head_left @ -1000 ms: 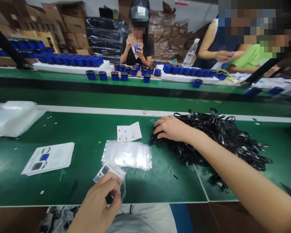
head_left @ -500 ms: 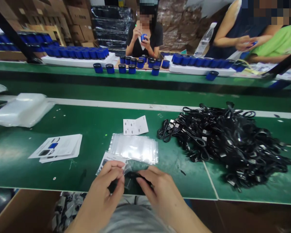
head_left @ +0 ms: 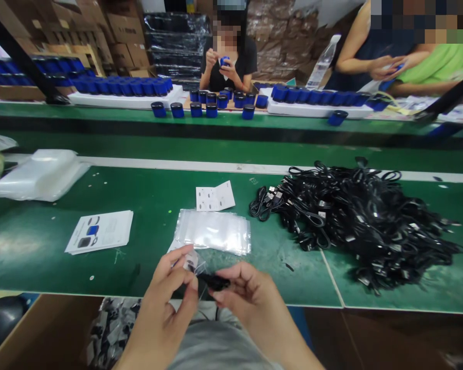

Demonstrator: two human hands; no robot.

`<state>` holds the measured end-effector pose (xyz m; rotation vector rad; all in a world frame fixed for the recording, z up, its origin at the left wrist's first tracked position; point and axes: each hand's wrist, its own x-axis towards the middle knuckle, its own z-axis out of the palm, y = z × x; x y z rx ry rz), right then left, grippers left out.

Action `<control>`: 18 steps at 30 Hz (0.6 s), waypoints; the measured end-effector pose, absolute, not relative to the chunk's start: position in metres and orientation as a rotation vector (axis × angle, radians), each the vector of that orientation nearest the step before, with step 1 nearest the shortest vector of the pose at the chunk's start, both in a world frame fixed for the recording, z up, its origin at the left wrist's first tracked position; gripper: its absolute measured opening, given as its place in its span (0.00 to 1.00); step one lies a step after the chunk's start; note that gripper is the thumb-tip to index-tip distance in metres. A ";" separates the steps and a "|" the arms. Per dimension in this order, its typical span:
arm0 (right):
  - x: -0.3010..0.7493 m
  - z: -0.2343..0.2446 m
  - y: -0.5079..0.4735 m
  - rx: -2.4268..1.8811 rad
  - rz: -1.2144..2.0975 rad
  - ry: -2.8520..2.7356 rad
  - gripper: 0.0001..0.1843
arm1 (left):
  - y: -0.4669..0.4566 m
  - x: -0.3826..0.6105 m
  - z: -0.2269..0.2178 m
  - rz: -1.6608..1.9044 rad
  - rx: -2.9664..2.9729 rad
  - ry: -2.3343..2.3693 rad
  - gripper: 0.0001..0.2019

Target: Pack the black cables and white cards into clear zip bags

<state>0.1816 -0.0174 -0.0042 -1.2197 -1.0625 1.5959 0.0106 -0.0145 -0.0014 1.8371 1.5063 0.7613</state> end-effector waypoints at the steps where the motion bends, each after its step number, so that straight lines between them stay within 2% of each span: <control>1: 0.179 -0.005 -0.018 -1.284 1.486 -1.126 0.07 | -0.016 0.012 -0.001 0.775 1.820 1.519 0.10; 4: 0.173 -0.005 -0.020 -1.408 1.152 -1.325 0.06 | -0.020 0.016 -0.001 0.799 1.828 1.546 0.11; 9: 0.172 0.001 -0.026 -1.312 1.081 -1.583 0.12 | -0.023 0.016 -0.001 0.899 1.975 1.490 0.08; 12: 0.168 -0.001 -0.025 -1.407 0.921 -1.532 0.05 | -0.026 0.018 -0.001 0.952 2.056 1.424 0.09; 13: 0.167 -0.003 -0.024 -1.448 0.915 -1.479 0.05 | -0.027 0.020 -0.001 0.962 2.085 1.393 0.09; 16: 0.164 -0.007 -0.018 -1.479 1.056 -1.433 0.12 | -0.031 0.026 0.000 0.960 2.168 1.316 0.10; 18: 0.165 -0.007 -0.014 -1.469 1.137 -1.509 0.07 | -0.030 0.025 0.001 0.917 2.246 1.296 0.10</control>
